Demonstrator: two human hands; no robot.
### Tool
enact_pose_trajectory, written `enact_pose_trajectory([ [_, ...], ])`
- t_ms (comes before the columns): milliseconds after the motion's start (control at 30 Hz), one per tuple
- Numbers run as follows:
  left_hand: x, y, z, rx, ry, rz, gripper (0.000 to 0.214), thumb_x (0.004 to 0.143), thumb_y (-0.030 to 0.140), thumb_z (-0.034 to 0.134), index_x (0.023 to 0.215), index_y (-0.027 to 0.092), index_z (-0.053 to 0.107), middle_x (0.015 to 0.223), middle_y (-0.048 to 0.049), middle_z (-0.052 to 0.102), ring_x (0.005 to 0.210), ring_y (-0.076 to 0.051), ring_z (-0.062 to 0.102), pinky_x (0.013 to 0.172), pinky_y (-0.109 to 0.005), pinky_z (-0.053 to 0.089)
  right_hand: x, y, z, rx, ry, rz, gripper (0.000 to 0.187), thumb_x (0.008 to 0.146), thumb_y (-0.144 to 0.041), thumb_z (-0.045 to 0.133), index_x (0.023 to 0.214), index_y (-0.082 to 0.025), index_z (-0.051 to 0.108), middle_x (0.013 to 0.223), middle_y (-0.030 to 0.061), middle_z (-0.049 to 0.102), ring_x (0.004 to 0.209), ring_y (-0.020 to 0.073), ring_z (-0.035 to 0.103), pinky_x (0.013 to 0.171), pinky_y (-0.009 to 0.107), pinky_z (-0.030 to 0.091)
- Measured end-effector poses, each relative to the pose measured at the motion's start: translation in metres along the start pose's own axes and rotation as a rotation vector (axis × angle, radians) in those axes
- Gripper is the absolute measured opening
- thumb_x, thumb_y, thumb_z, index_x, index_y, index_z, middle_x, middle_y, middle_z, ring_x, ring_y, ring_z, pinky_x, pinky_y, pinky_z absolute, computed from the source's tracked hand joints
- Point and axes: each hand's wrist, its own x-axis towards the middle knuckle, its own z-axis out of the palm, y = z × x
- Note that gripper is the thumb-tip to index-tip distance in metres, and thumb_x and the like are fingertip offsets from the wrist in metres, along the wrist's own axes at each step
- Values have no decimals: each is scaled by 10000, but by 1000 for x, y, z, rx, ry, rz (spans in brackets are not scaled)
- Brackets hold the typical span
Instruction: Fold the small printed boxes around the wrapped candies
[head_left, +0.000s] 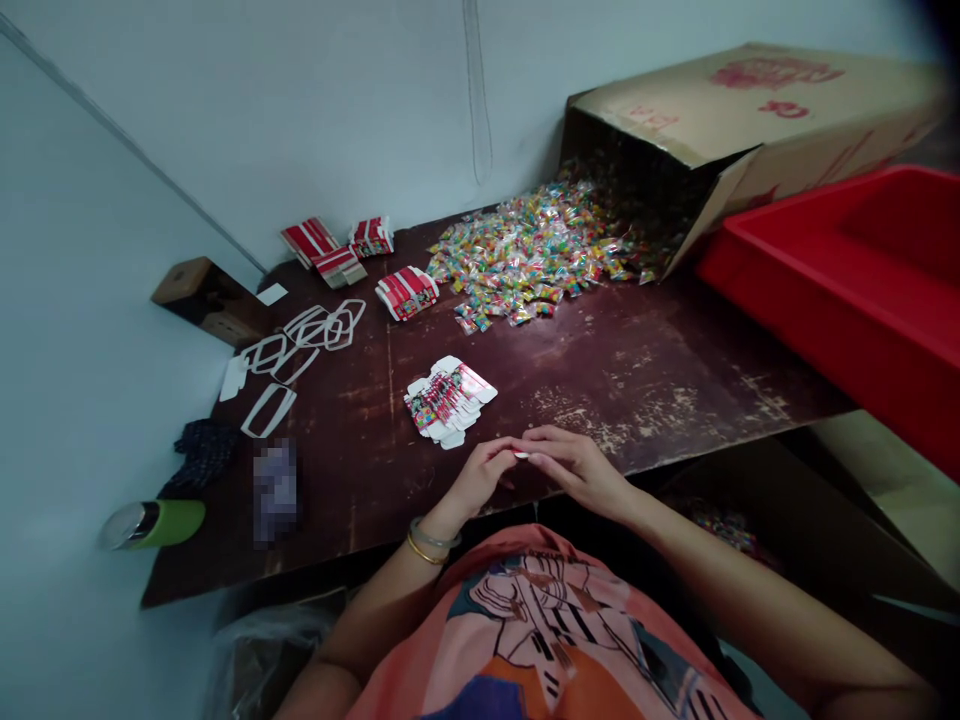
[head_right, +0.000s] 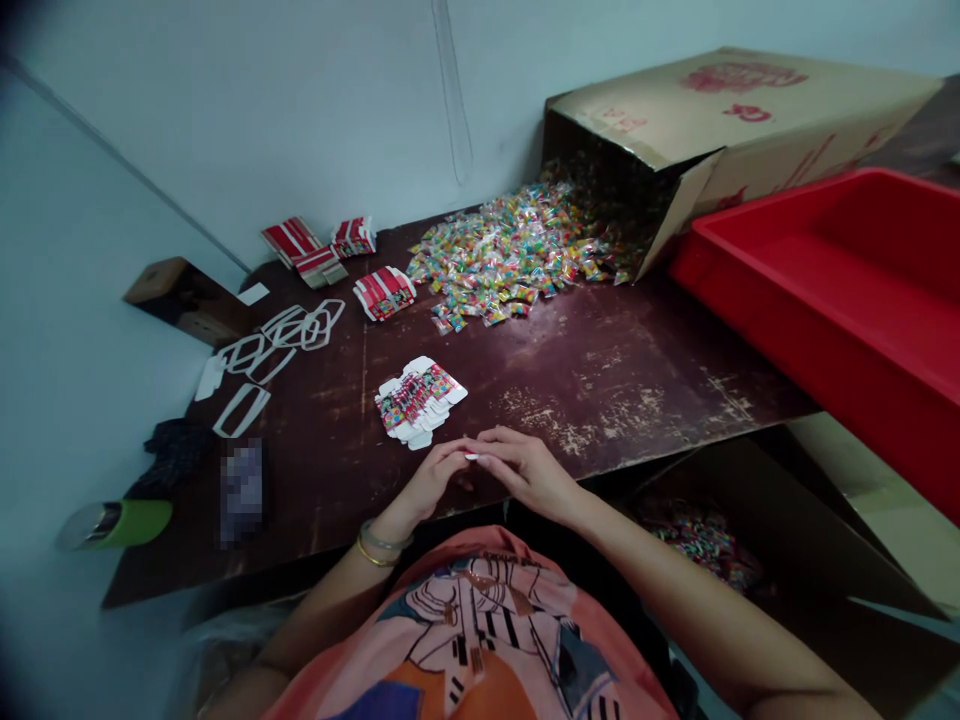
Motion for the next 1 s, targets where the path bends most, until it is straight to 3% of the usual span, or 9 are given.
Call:
enact_pose_trajectory([
  [200, -9, -3, -8, -80, -177, 44, 424, 758, 325, 630, 1149, 163, 623, 1009, -65, 615, 862, -182, 555, 662, -252, 494, 2, 8, 3, 74, 98, 126, 221, 882, -360, 603, 1002, -245, 749, 964, 65, 698, 877, 179, 659, 790, 318, 541],
  [400, -16, -12, 3, -222, -186, -125, 450, 799, 384, 655, 1184, 166, 577, 1001, -77, 606, 779, -152, 583, 591, -235, 496, -11, 21, 23, -81, 122, 23, 299, 925, -338, 533, 1190, -292, 663, 1127, 79, 680, 982, 203, 622, 867, 380, 525],
  [467, -14, -12, 9, -237, -262, -130, 487, 827, 401, 623, 1253, 181, 536, 1092, -104, 607, 842, -180, 612, 645, -276, 523, -19, 19, 16, -54, 149, 84, 286, 927, -340, 521, 1154, -277, 685, 1081, 76, 699, 957, 203, 638, 854, 370, 532],
  [533, -6, -8, 8, -117, -286, -55, 497, 864, 405, 571, 1315, 212, 494, 1204, -119, 584, 975, -222, 610, 758, -346, 532, -37, 17, -12, -75, 210, 195, 286, 918, -374, 521, 1107, -261, 703, 1059, 75, 708, 955, 216, 653, 856, 370, 532],
  [633, 13, 1, -17, 344, 67, 230, 420, 884, 370, 540, 1274, 216, 548, 1285, -117, 558, 1160, -256, 530, 974, -423, 438, -85, 26, -86, -317, 365, 411, 342, 894, -467, 511, 1112, -273, 690, 1093, 93, 700, 952, 263, 663, 842, 417, 528],
  [700, 25, 2, -44, 687, 408, 354, 389, 889, 343, 525, 1250, 207, 575, 1331, -125, 533, 1270, -286, 438, 1091, -476, 305, -117, 41, -132, -525, 282, 512, 356, 847, -544, 535, 1014, -295, 727, 1025, 125, 715, 867, 295, 679, 779, 460, 530],
  [767, 33, -2, -67, 964, 572, 336, 419, 866, 340, 558, 1266, 217, 571, 1401, -124, 486, 1359, -344, 314, 1127, -554, 185, -131, 56, -152, -708, 190, 455, 391, 779, -633, 558, 806, -299, 759, 904, 168, 722, 795, 335, 671, 739, 518, 514],
  [867, 34, -15, -81, 1219, 461, 343, 437, 854, 308, 574, 1288, 260, 556, 1463, -83, 435, 1410, -360, 216, 1131, -610, 82, -98, 69, -119, -765, 123, 280, 394, 854, -563, 508, 1046, -291, 718, 1139, 158, 663, 1028, 331, 624, 906, 537, 471],
  [1000, 24, -26, -73, 1321, 182, 453, 409, 899, 237, 492, 1300, 297, 537, 1477, -33, 427, 1433, -283, 196, 1147, -595, 9, 6, 79, -37, -675, -104, -16, 603, 877, -383, 574, 1437, -259, 389, 1486, 103, 391, 1356, 282, 366, 1071, 483, 358],
])
